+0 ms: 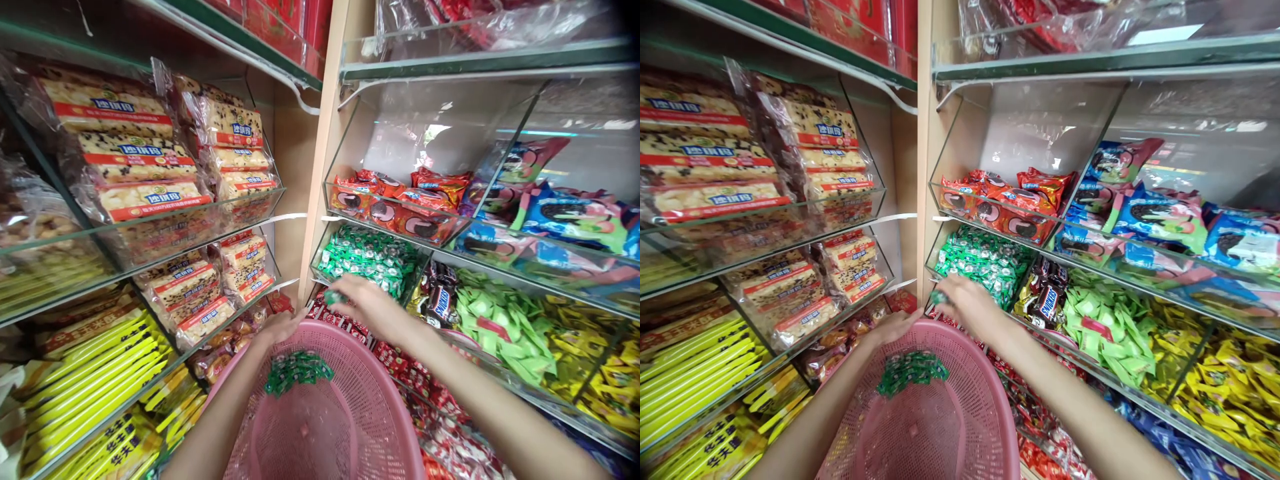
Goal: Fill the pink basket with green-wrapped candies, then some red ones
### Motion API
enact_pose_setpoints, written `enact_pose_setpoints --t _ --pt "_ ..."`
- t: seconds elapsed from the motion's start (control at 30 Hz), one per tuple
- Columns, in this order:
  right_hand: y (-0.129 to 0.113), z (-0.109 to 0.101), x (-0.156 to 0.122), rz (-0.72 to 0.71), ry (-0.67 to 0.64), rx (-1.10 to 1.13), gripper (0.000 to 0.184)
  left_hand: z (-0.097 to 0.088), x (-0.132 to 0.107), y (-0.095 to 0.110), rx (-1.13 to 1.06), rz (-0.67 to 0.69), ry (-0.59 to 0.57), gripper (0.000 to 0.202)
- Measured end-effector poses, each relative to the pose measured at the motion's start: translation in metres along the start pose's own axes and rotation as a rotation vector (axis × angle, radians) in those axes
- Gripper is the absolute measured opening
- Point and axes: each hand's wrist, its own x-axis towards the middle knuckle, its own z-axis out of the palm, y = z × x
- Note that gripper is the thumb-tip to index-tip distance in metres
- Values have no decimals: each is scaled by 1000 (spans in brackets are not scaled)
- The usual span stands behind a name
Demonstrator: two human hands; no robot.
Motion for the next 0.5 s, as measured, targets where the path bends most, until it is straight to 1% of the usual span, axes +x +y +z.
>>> enact_pose_setpoints --t 0.03,0.07,0.13,0.2,0.23,0.3,0.43,0.5 --pt "-8 18 -5 -34 -37 35 14 0 0 1 10 0 -8 91" --pt "-14 38 -9 -61 -101 64 14 -1 -1 1 19 4 -14 91" --pt "-19 78 -16 -75 -207 61 16 -1 -1 2 31 18 -11 92" --pt "-20 109 -19 -51 -271 -2 10 0 -1 2 30 22 -2 93" --pt "-20 120 -19 -54 -282 -29 9 1 -1 1 26 20 0 93" --pt "-22 133 -19 -81 -282 -64 9 3 0 -2 14 19 -3 91" --pt "-35 147 -22 -158 -264 -86 9 6 2 -8 2 12 8 87" --pt "-43 157 -27 -214 -268 -105 11 7 2 -10 -3 3 19 87"
